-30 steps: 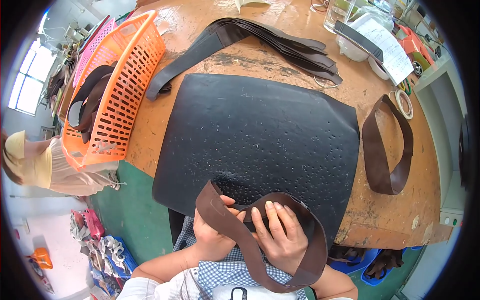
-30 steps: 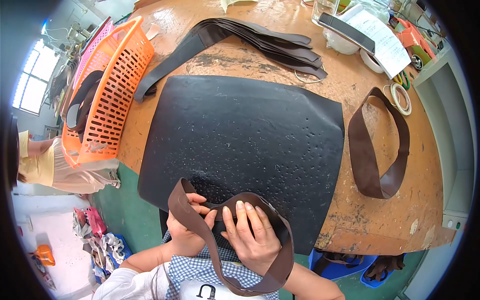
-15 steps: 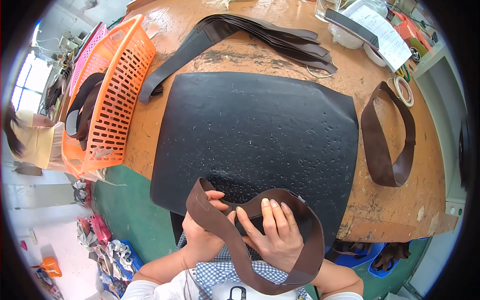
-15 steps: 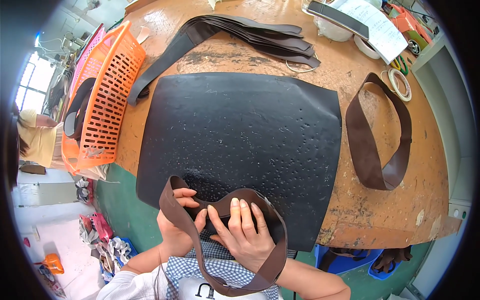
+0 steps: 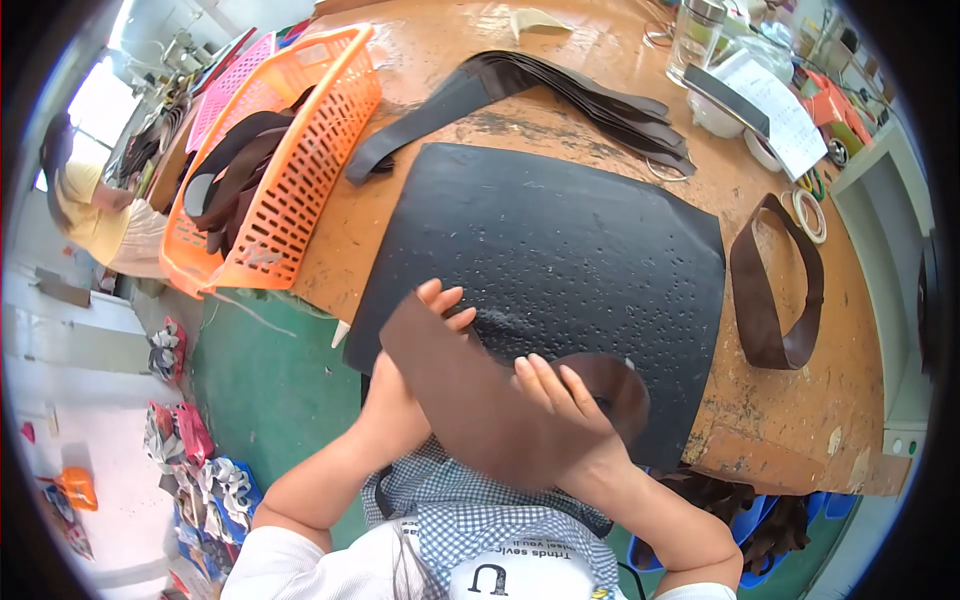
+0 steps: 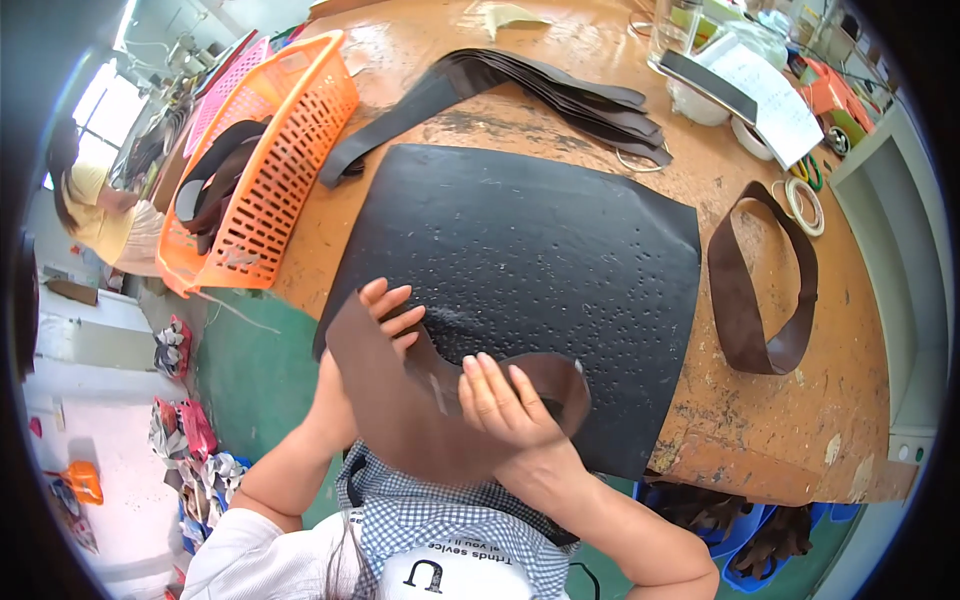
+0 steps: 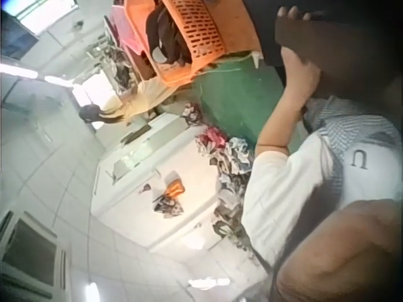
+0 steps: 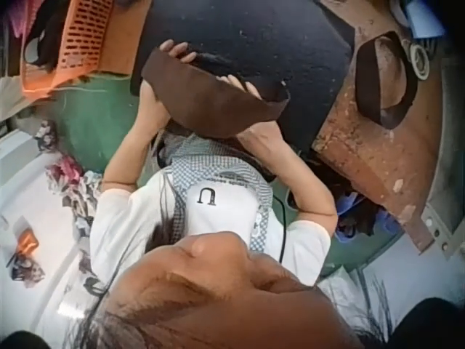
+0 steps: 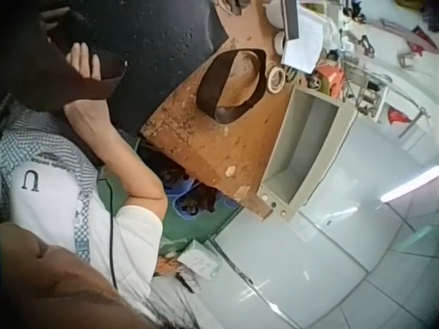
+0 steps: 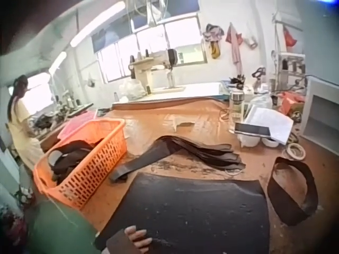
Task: Assembling and aligning leather or synthetic components for shoe manufacturing at a workbench.
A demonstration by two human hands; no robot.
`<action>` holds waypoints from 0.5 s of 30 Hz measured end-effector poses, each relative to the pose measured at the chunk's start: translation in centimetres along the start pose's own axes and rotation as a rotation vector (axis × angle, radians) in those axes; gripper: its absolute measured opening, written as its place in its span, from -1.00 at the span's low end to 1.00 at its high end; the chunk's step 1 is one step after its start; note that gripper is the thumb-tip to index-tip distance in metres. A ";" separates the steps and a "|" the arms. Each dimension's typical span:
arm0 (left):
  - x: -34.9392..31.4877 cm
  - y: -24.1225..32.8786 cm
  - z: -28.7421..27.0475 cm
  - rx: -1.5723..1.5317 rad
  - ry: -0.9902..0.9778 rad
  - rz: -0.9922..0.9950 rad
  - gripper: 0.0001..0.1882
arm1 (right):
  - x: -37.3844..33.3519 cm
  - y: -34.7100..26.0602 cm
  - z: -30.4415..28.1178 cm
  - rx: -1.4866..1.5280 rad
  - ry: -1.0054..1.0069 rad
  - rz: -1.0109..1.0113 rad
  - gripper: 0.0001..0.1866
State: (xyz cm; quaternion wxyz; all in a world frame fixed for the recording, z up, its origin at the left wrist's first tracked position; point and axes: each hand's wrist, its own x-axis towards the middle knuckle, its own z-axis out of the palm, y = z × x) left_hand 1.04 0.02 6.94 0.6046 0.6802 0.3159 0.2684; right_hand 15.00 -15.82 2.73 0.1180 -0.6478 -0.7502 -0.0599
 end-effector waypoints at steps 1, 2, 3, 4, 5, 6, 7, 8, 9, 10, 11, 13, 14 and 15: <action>0.5 -0.6 -1.5 -0.045 -0.057 0.009 -0.48 | -0.2 0.0 -0.9 0.114 -0.088 0.032 -0.35; 0.5 -0.4 -2.6 -0.025 -0.018 -0.167 -0.51 | -0.4 0.2 -1.9 0.227 -0.177 0.066 -0.30; 0.9 -0.4 -2.8 0.003 0.088 -0.071 -0.55 | -0.5 0.7 -2.1 0.167 -0.133 0.017 -0.25; 1.1 -0.4 -2.9 0.030 0.193 0.025 -0.59 | -0.5 1.0 -2.6 0.161 -0.134 0.008 -0.25; 0.8 -0.1 -3.4 0.024 0.199 0.029 -0.59 | -0.4 1.3 -3.2 0.198 -0.138 -0.011 -0.26; 0.5 0.3 -3.8 0.177 0.042 0.091 -0.62 | -0.4 1.6 -3.8 0.230 -0.146 -0.026 -0.27; 0.3 0.6 -3.9 0.329 -0.116 0.154 -0.66 | -0.5 1.6 -4.0 0.213 -0.131 -0.025 -0.33; 0.5 0.7 -3.6 0.567 -0.208 0.438 -0.66 | -0.3 1.6 -4.2 0.202 -0.140 -0.024 -0.33; 0.3 0.7 -2.9 0.606 -0.303 0.489 -0.70 | 0.0 1.5 -4.4 0.155 -0.120 -0.046 -0.38; 0.1 0.6 -2.1 0.645 -0.398 0.540 -0.73 | 0.3 1.4 -4.6 0.110 -0.101 -0.067 -0.43; 0.2 0.0 -1.4 0.636 -0.389 0.542 -0.73 | 0.4 1.4 -4.6 0.103 -0.110 -0.073 -0.43; 0.7 -1.4 -0.5 0.751 -0.450 0.738 -0.78 | 0.4 1.5 -4.0 0.113 -0.019 -0.074 -0.55; 0.5 -1.7 -0.4 0.744 -0.448 0.742 -0.78 | 0.2 1.4 -3.6 0.107 -0.023 -0.073 -0.55; 0.2 -1.9 -0.2 0.806 -0.438 0.775 -0.80 | 0.0 1.3 -3.1 0.104 0.028 -0.082 -0.59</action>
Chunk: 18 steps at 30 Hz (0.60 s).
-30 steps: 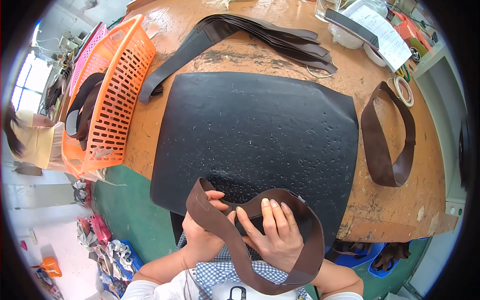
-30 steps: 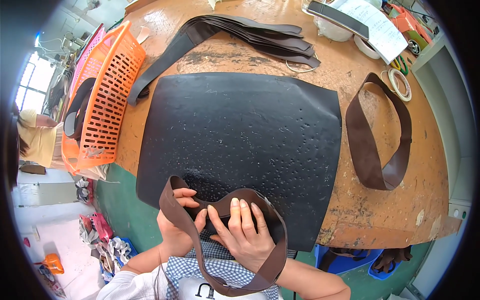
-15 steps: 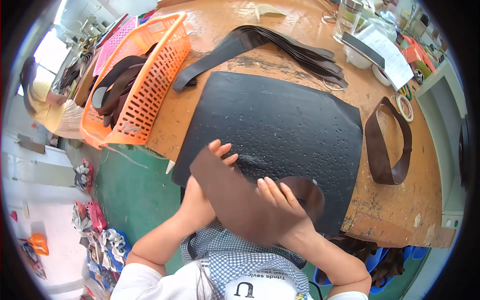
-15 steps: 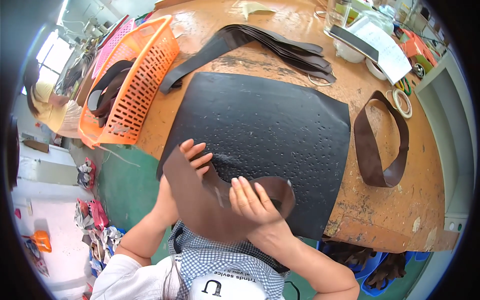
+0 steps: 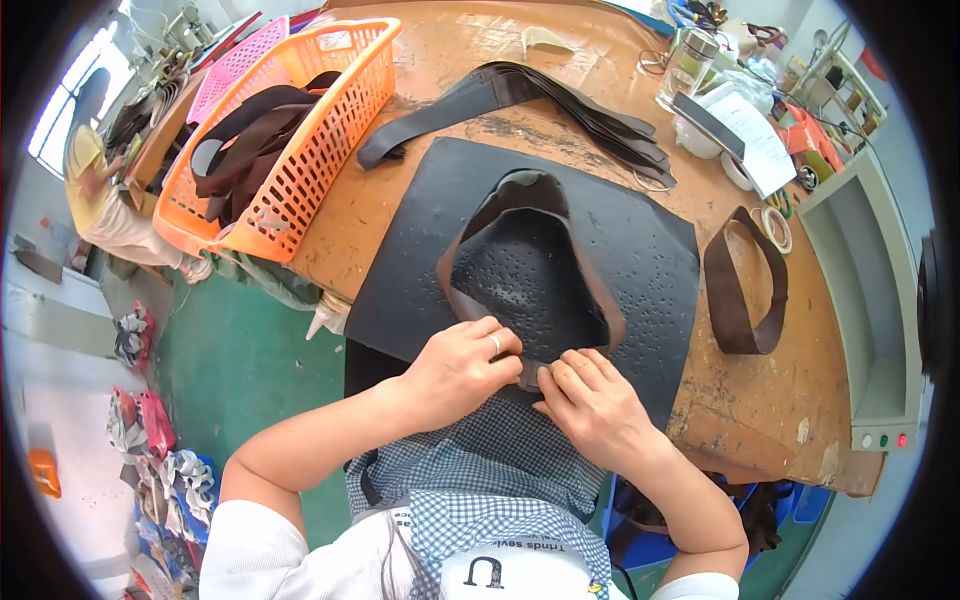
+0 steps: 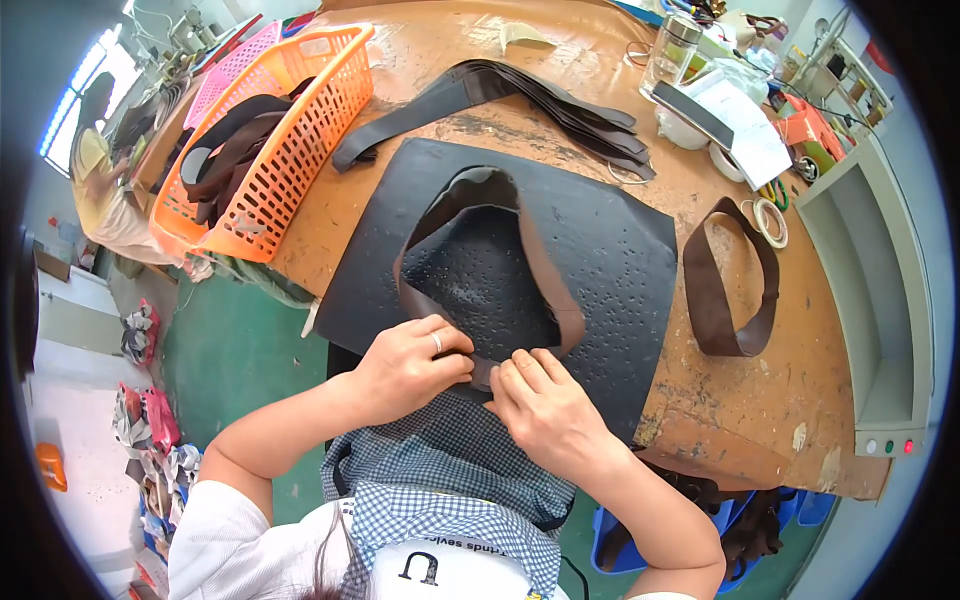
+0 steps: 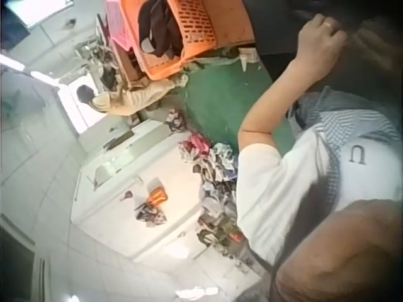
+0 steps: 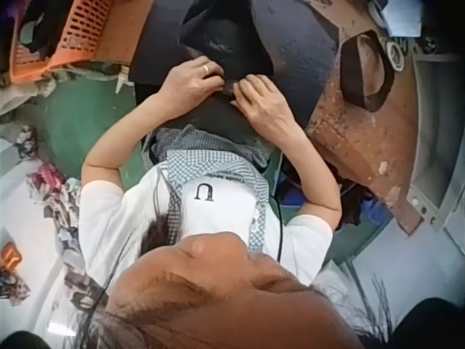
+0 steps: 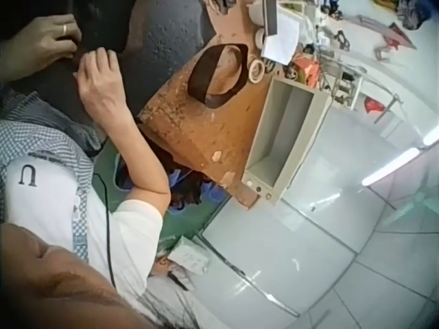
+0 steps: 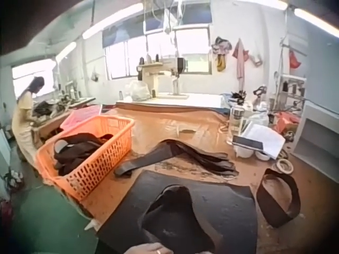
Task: Assembling and aligning leather or synthetic components for shoe manufacturing at a workbench.
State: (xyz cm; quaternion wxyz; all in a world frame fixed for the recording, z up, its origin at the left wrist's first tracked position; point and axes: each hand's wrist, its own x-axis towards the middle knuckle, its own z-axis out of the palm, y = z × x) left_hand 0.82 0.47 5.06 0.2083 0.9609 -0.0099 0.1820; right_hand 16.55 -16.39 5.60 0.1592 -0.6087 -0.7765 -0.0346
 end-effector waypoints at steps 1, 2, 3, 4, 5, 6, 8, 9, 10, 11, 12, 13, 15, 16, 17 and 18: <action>-0.2 0.2 0.2 0.067 -0.007 0.017 -0.82 | -0.2 -0.1 0.2 -0.004 0.050 -0.012 -0.63; -0.4 0.4 0.3 0.132 0.004 0.072 -0.78 | -0.2 -0.2 0.1 -0.047 0.060 -0.044 -0.67; -0.6 0.5 0.4 0.127 0.004 0.073 -0.78 | -0.3 -0.4 0.3 -0.047 0.056 -0.040 -0.67; -0.7 0.6 0.6 0.180 0.029 0.126 -0.77 | -0.5 -0.6 0.6 -0.052 0.100 -0.038 -0.68; -0.8 0.6 0.7 0.233 0.053 0.177 -0.75 | -0.6 -0.7 0.9 -0.056 0.143 -0.036 -0.70; -0.7 0.7 0.5 0.238 0.047 0.221 -0.72 | -0.6 -0.8 1.0 -0.052 0.142 -0.036 -0.70; -0.7 0.8 0.6 0.240 0.040 0.258 -0.72 | -0.6 -0.8 1.3 -0.079 0.188 -0.042 -0.73; -0.5 0.8 0.6 0.244 0.036 0.302 -0.72 | -0.4 -0.8 1.4 -0.079 0.189 -0.040 -0.73; -0.3 0.9 0.4 0.243 0.025 0.298 -0.72 | -0.3 -0.7 1.6 -0.065 0.215 -0.034 -0.74; -0.3 0.9 0.5 0.242 0.025 0.300 -0.72 | -0.2 -0.7 1.7 -0.052 0.242 -0.027 -0.75; -0.4 0.9 0.6 0.238 0.014 0.295 -0.72 | -0.1 -0.6 1.8 -0.050 0.244 -0.028 -0.75; -0.6 0.9 0.7 0.234 0.004 0.291 -0.72 | -0.1 -0.6 1.9 0.033 0.285 0.033 -0.75; -0.7 1.0 1.0 0.234 0.024 0.283 -0.72 | -0.2 -0.6 2.3 0.116 0.324 0.097 -0.75; -0.7 1.0 1.2 0.233 0.046 0.277 -0.73 | -0.2 -0.7 2.5 0.120 0.356 0.113 -0.75; -0.8 1.1 1.3 0.229 0.045 0.276 -0.73 | -0.3 -0.8 2.7 0.123 0.388 0.130 -0.75; -0.9 1.2 1.3 0.242 0.058 0.293 -0.74 | -0.2 -0.9 2.7 0.126 0.386 0.131 -0.75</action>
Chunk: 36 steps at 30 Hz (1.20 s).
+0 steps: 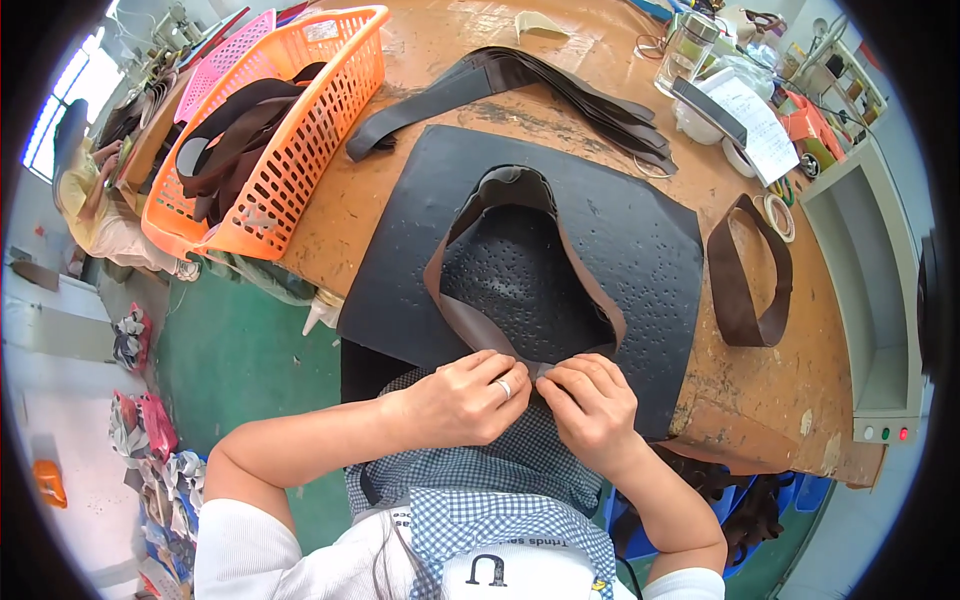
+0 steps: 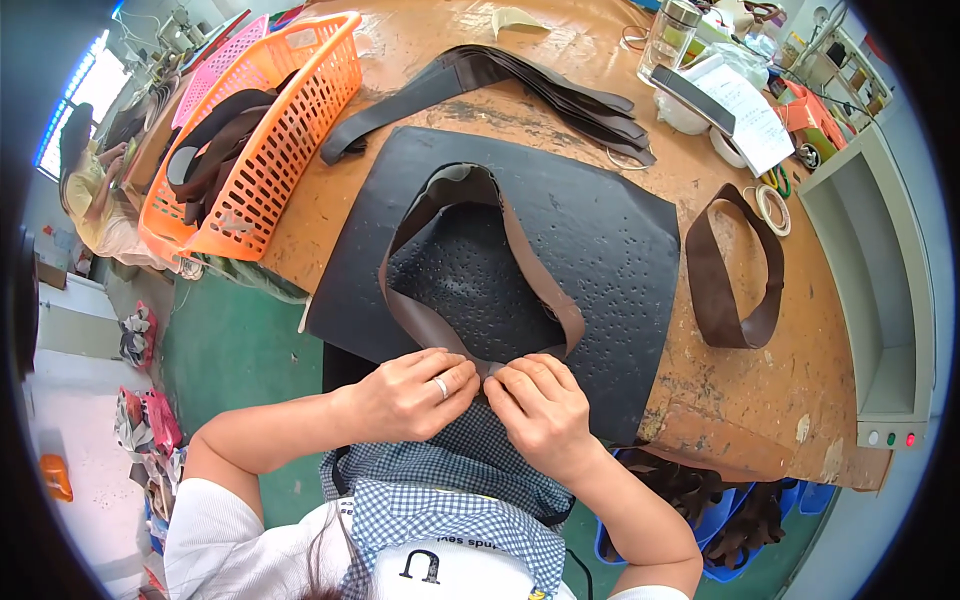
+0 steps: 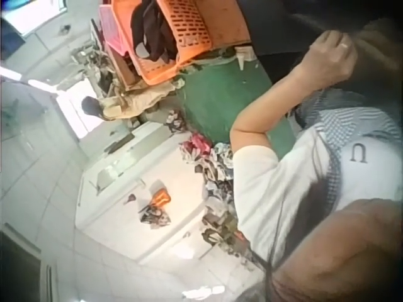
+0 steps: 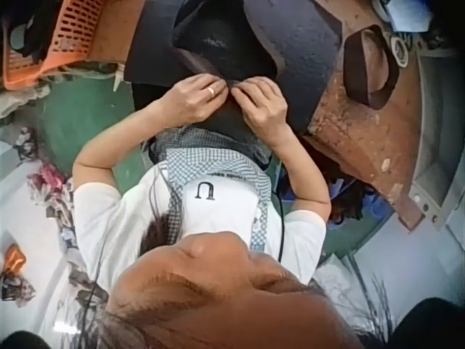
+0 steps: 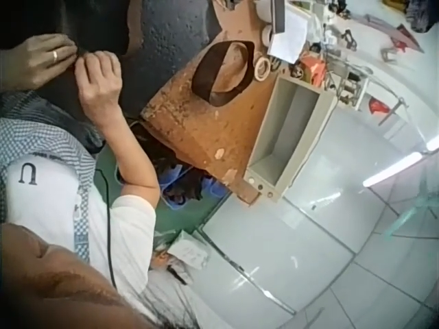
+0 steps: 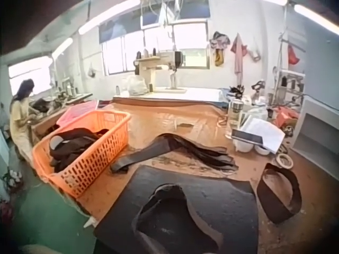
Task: Assembling and aligning leather or synthetic components for shoe manufacturing at a workbench.
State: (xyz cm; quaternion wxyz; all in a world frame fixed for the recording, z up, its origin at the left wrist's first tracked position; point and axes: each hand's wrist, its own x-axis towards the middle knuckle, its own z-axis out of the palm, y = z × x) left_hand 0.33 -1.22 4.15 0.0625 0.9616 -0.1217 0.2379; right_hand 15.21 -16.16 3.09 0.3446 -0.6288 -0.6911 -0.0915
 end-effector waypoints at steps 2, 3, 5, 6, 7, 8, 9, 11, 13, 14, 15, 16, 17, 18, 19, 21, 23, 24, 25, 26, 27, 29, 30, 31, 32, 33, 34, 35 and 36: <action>-0.1 0.4 0.2 0.012 0.013 0.013 -0.74 | 0.1 -0.1 0.0 -0.023 0.021 0.005 -0.76; -0.1 0.6 0.4 0.023 0.030 0.036 -0.74 | 0.1 0.0 0.0 -0.023 0.021 0.004 -0.76; -0.1 0.7 0.8 0.035 0.048 0.059 -0.74 | 0.1 0.0 0.1 -0.026 0.030 0.009 -0.76; -0.1 0.8 1.0 0.051 0.057 0.060 -0.74 | 0.1 0.1 0.1 -0.027 0.030 0.010 -0.76; -0.1 0.9 1.1 0.067 0.066 0.060 -0.74 | 0.1 0.1 0.0 -0.027 0.019 0.004 -0.76; 0.0 0.9 1.0 0.066 0.065 0.060 -0.74 | 0.2 0.0 -0.1 -0.026 0.009 -0.001 -0.76; 0.2 0.9 0.9 0.046 0.069 0.046 -0.75 | 0.1 0.1 -0.2 -0.026 0.009 0.000 -0.76; 0.3 0.8 0.9 0.023 0.072 0.033 -0.75 | -0.1 0.2 -0.4 -0.044 -0.009 -0.028 -0.77; 0.4 0.7 1.0 -0.181 0.115 -0.235 -0.77 | -0.1 0.0 -1.1 -0.076 -0.064 -0.064 -0.78; 0.7 0.2 1.1 -0.260 0.207 -0.356 -0.80 | -0.2 -0.1 -1.4 -0.109 -0.119 -0.102 -0.79; 1.0 -0.2 1.0 -0.337 0.296 -0.475 -0.82 | -0.2 -0.1 -1.6 -0.109 -0.116 -0.097 -0.79; 1.0 -0.3 0.7 -0.461 0.326 -0.669 -0.84 | -0.3 -0.1 -1.8 -0.133 -0.152 -0.111 -0.79; 1.0 -0.4 0.4 -0.586 0.353 -0.863 -0.87 | -0.3 -0.1 -1.9 -0.157 -0.189 -0.124 -0.79; 0.6 -0.2 0.5 -0.738 0.369 -1.034 -0.90 | -0.4 -0.2 -2.0 -0.158 -0.190 -0.118 -0.79; 0.6 0.2 0.6 -0.742 0.364 -1.033 -0.90 | -0.5 -0.3 -1.9 -0.169 -0.205 -0.089 -0.75; 0.4 1.1 0.9 -0.650 0.386 -0.887 -0.86 | -0.4 -0.7 -1.8 -0.178 -0.221 -0.061 -0.71; 0.2 1.4 0.6 -0.464 0.277 -0.711 -0.75 | -0.4 -1.3 -1.7 -0.133 -0.211 0.056 -0.62; 0.4 1.5 0.4 -0.447 0.274 -0.666 -0.71 | -0.6 -1.5 -1.5 -0.134 -0.213 0.059 -0.62; 0.6 1.5 0.3 -0.429 0.271 -0.620 -0.66 | -1.0 -1.5 -1.1 -0.155 -0.208 0.071 -0.60; 0.5 1.5 0.3 -0.431 0.269 -0.619 -0.66 | -1.2 -1.5 -0.9 -0.176 -0.202 0.083 -0.57; 0.2 1.5 0.4 -0.422 0.245 -0.613 -0.61 | -1.3 -1.6 -0.8 -0.176 -0.199 0.087 -0.57; 0.1 1.4 0.4 -0.415 0.218 -0.603 -0.56 | -1.5 -1.6 -0.7 -0.144 -0.183 0.099 -0.57; 0.2 1.4 0.2 -0.399 0.198 -0.592 -0.57 | -1.6 -1.5 -0.7 -0.146 -0.180 0.102 -0.57; 0.4 1.4 0.1 -0.383 0.178 -0.581 -0.58 | -1.8 -1.4 -0.7 -0.166 -0.178 0.072 -0.57; 0.4 1.4 0.2 -0.385 0.176 -0.577 -0.58 | -2.0 -1.3 -0.7 -0.187 -0.178 0.042 -0.57; 0.3 1.4 0.4 -0.343 0.169 -0.562 -0.62 | -2.1 -1.2 -0.7 -0.189 -0.174 0.044 -0.57; 0.3 1.4 0.6 -0.301 0.162 -0.547 -0.65 | -2.3 -1.2 -0.8 -0.217 -0.179 0.010 -0.58; 0.3 1.5 0.9 -0.301 0.161 -0.544 -0.65 | -2.6 -1.3 -0.9 -0.245 -0.185 -0.025 -0.59; 0.3 1.7 1.3 -0.284 0.200 -0.530 -0.70 | -2.8 -1.3 -1.0 -0.256 -0.200 -0.032 -0.61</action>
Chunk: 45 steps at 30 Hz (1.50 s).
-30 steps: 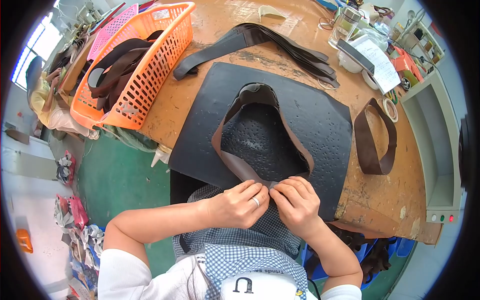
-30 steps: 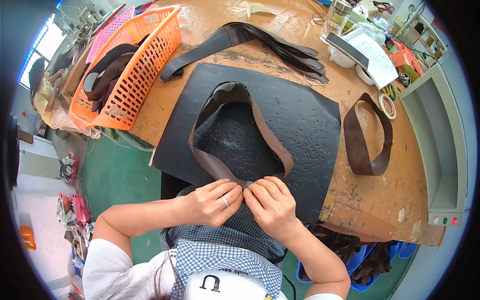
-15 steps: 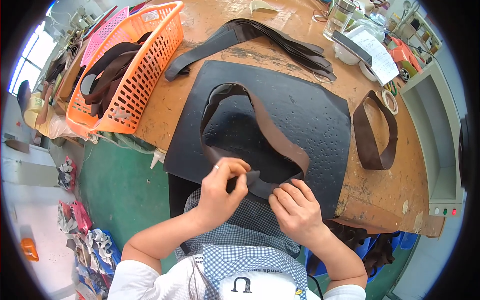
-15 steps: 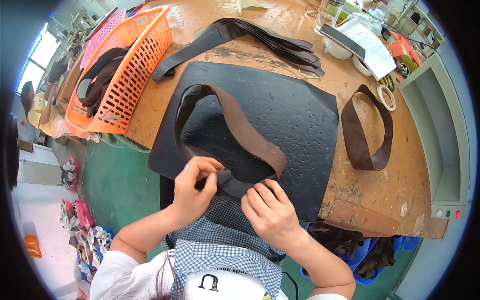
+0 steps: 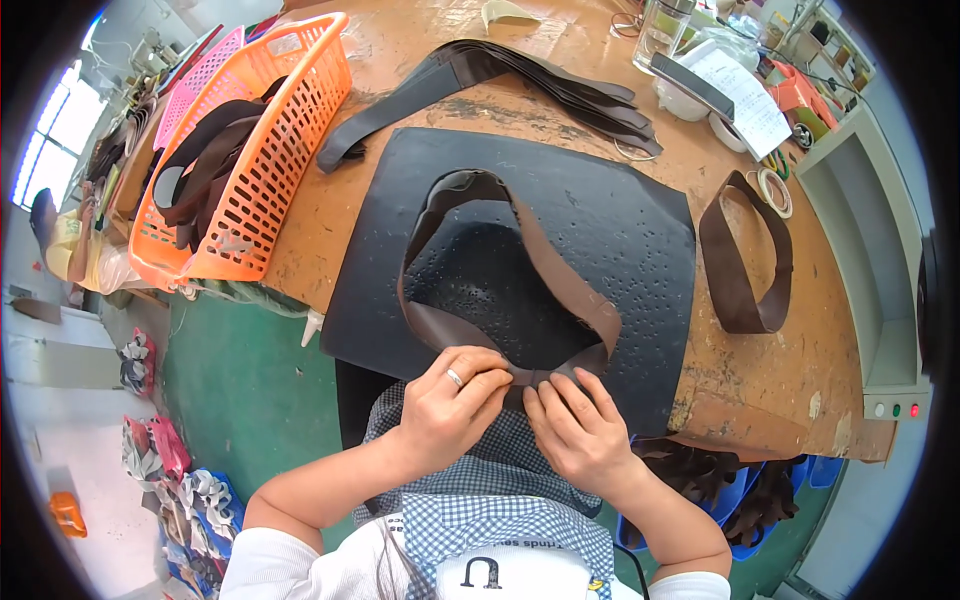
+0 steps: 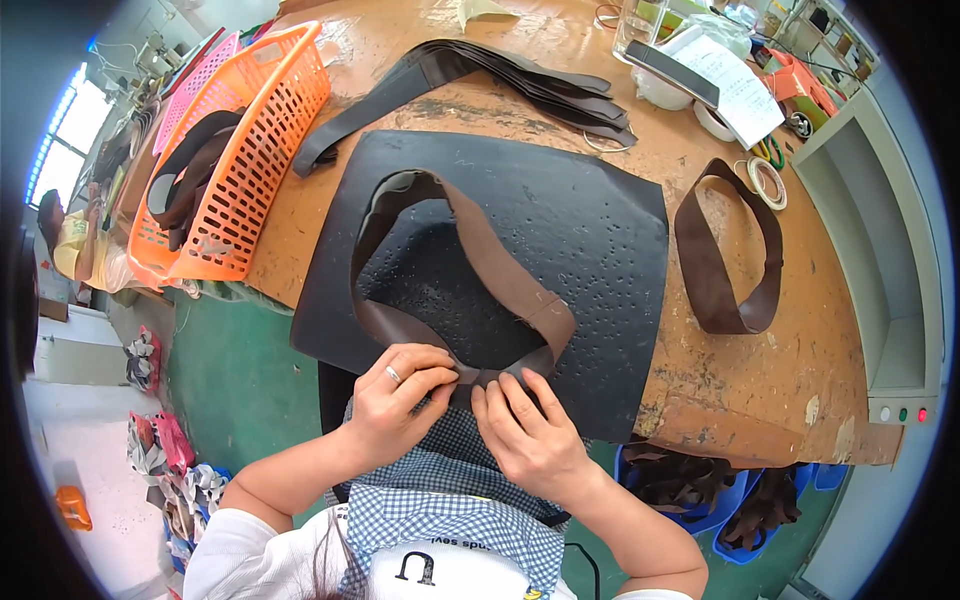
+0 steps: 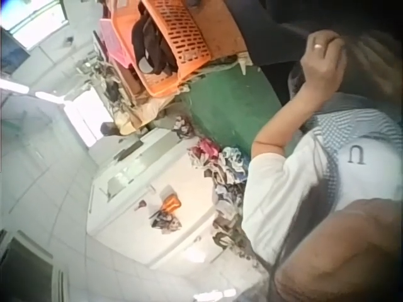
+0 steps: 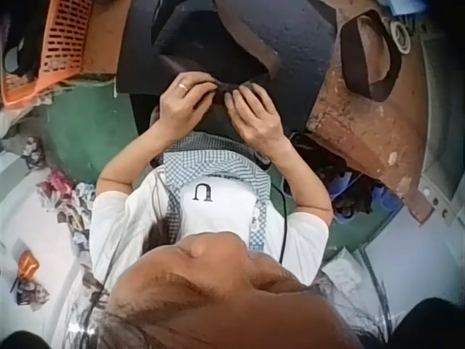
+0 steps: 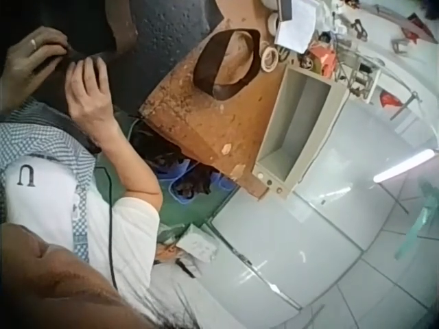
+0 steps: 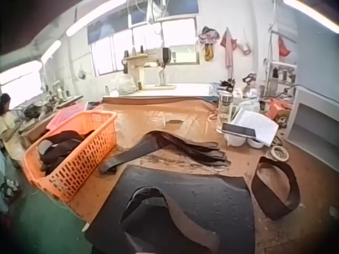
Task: Assembling and aligning leather or synthetic components for shoe manufacturing at a workbench.
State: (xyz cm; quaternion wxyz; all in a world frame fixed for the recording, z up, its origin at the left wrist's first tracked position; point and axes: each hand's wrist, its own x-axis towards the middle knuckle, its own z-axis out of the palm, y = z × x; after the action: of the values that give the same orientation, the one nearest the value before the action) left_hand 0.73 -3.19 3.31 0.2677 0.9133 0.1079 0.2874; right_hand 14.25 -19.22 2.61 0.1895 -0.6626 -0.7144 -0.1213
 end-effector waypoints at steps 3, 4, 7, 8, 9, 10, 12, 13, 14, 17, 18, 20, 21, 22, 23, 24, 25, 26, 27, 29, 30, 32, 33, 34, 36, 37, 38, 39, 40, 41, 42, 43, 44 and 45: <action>0.2 0.5 0.6 0.015 0.058 0.021 -0.77 | -0.3 -0.1 -0.1 -0.021 -0.003 -0.005 -0.61; 0.2 0.7 0.7 0.039 0.072 0.029 -0.76 | -0.3 0.0 -0.2 -0.020 -0.003 -0.002 -0.61; 0.1 0.9 1.0 0.064 0.089 0.032 -0.76 | -0.4 0.0 -0.2 -0.021 -0.001 -0.002 -0.62; 0.1 0.9 1.1 0.066 0.096 0.024 -0.76 | -0.4 0.1 -0.1 -0.018 0.002 -0.003 -0.62; 0.2 0.9 1.2 0.067 0.093 0.025 -0.76 | -0.4 0.1 -0.1 -0.014 0.004 -0.005 -0.63; 0.3 1.0 1.3 0.038 0.128 -0.037 -0.77 | -0.4 0.1 0.0 -0.012 0.006 -0.003 -0.63; 0.6 1.2 1.3 -0.014 0.179 -0.132 -0.78 | -0.3 0.3 -0.1 -0.013 0.002 -0.020 -0.65; 0.6 1.3 1.5 -0.016 0.175 -0.130 -0.78 | -0.3 0.3 -0.1 -0.013 0.002 -0.016 -0.65; 0.5 1.5 1.7 -0.017 0.183 -0.134 -0.76 | -0.2 0.3 -0.2 -0.005 0.005 -0.018 -0.65; 0.2 2.0 2.0 0.001 0.182 -0.138 -0.74 | 0.0 0.5 -0.3 -0.006 0.010 -0.033 -0.66; 0.1 2.1 2.2 0.008 0.181 -0.133 -0.73 | 0.0 0.5 -0.3 -0.020 0.008 -0.042 -0.66; -0.1 2.0 2.4 0.024 0.171 -0.115 -0.73 | -0.1 0.5 -0.2 -0.023 0.012 -0.040 -0.66; -0.2 1.9 2.4 0.026 0.171 -0.116 -0.73 | -0.1 0.5 -0.2 -0.027 0.016 -0.042 -0.66; -0.4 1.7 2.5 0.051 0.167 -0.086 -0.73 | -0.1 0.5 -0.2 -0.026 0.017 -0.043 -0.66; -0.5 1.6 2.5 0.075 0.162 -0.057 -0.72 | 0.0 0.5 -0.3 -0.026 0.014 -0.046 -0.66; -0.5 1.6 2.4 0.074 0.162 -0.057 -0.72 | 0.0 0.5 -0.4 -0.027 0.010 -0.048 -0.66; -0.5 1.5 2.4 0.093 0.149 -0.039 -0.71 | 0.0 0.5 -0.3 -0.027 0.009 -0.048 -0.66; -0.5 1.4 2.3 0.111 0.135 -0.021 -0.70 | 0.0 0.6 -0.2 -0.020 0.013 -0.050 -0.66; -0.5 1.4 2.2 0.110 0.135 -0.020 -0.70 | -0.1 0.6 -0.2 -0.013 0.018 -0.052 -0.65; -0.6 1.2 2.0 0.121 0.112 0.009 -0.68 | 0.0 0.8 -0.3 0.002 0.017 -0.054 -0.65; -0.6 1.2 1.9 0.119 0.111 0.009 -0.68 | 0.0 0.9 -0.3 0.019 0.015 -0.055 -0.65; -0.8 1.2 1.8 0.087 0.079 -0.006 -0.67 | -0.2 0.9 -0.1 0.022 0.020 -0.053 -0.64; -0.7 1.2 1.7 0.087 0.078 -0.006 -0.67 | -0.2 0.9 0.0 0.027 0.028 -0.053 -0.64; -0.7 1.0 1.7 0.103 0.083 0.013 -0.67 | -0.2 0.9 -0.1 0.027 0.029 -0.053 -0.64; -0.7 1.0 1.7 0.119 0.087 0.032 -0.67 | -0.2 0.9 -0.2 0.017 0.018 -0.055 -0.64; -0.8 1.0 1.7 0.104 0.075 0.019 -0.67 | -0.2 1.0 -0.2 0.017 0.019 -0.055 -0.64; -0.9 1.0 1.8 0.090 0.063 0.006 -0.66 | -0.2 1.0 -0.1 0.020 0.023 -0.055 -0.65; -0.9 1.0 1.7 0.091 0.062 0.006 -0.66 | -0.3 1.0 0.0 0.025 0.028 -0.055 -0.65; -1.0 0.9 1.7 0.088 0.059 0.012 -0.66 | -0.2 1.0 -0.1 0.026 0.028 -0.056 -0.65; -1.0 0.8 1.7 0.086 0.057 0.018 -0.66 | -0.1 1.0 -0.2 0.025 0.026 -0.058 -0.66; -1.0 0.8 1.7 0.086 0.057 0.017 -0.66 | 0.0 1.1 -0.3 0.024 0.024 -0.061 -0.67; -0.9 0.7 1.6 0.087 0.052 0.029 -0.67 | -0.1 1.1 -0.2 0.024 0.024 -0.061 -0.67; -0.9 0.7 1.6 0.088 0.046 0.041 -0.67 | -0.1 1.1 -0.1 0.027 0.035 -0.060 -0.67; -0.9 0.7 1.6 0.090 0.047 0.040 -0.67 | -0.1 1.1 0.0 0.030 0.046 -0.059 -0.68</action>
State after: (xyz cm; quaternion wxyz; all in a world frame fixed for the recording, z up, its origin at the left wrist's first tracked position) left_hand 0.95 -4.74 2.17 0.2181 0.9193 0.1087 0.3090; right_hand 15.37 -19.23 2.50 0.2119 -0.6354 -0.7308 -0.1312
